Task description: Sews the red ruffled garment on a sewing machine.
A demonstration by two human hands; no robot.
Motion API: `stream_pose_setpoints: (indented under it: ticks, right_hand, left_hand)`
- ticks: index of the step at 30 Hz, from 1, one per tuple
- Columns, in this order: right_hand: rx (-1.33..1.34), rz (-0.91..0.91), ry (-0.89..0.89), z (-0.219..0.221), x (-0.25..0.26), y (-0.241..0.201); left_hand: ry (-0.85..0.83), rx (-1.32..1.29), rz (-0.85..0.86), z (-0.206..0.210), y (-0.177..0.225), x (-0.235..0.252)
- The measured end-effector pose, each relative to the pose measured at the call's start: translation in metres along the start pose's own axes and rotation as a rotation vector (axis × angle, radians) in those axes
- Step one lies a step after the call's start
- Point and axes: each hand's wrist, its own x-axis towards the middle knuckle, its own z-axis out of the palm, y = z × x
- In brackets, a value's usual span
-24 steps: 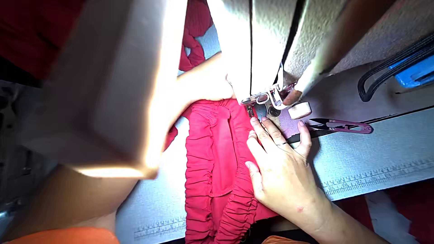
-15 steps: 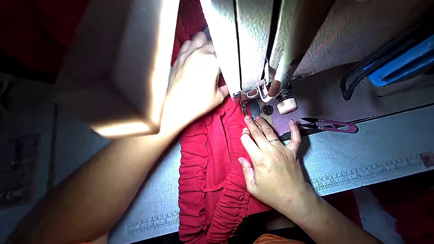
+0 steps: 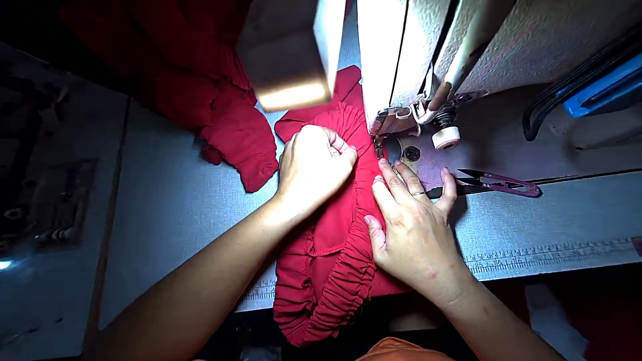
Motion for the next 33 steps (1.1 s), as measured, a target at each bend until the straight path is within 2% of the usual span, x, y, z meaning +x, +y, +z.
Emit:
stream_pose_setpoints:
  ticks: [5,12,16,17,20,26,33]
  right_hand:
    - [-0.011,-0.012,0.013,-0.001,0.002,-0.001]
    - [-0.060,0.011,-0.021,-0.006,0.005,-0.007]
    - [-0.061,0.004,-0.002,-0.003,0.004,-0.007]
    - [-0.067,0.002,-0.005,-0.002,0.003,-0.007]
    - [-0.068,-0.005,0.009,-0.001,0.004,-0.007]
    - [-0.093,0.002,0.001,-0.002,0.003,-0.007]
    - [-0.098,0.005,-0.008,-0.002,0.006,-0.008]
  left_hand:
    - [0.058,-0.047,0.016,0.006,-0.003,0.006]
    - [0.099,0.240,0.088,0.012,0.006,0.013]
    - [0.177,0.247,0.149,0.019,0.003,0.010]
    - [0.224,0.229,0.195,0.021,0.002,0.009]
    - [0.320,0.156,0.479,0.027,-0.004,0.012]
    - [0.271,0.099,0.612,0.028,-0.017,0.020]
    - [0.086,0.169,0.602,0.018,-0.014,0.026]
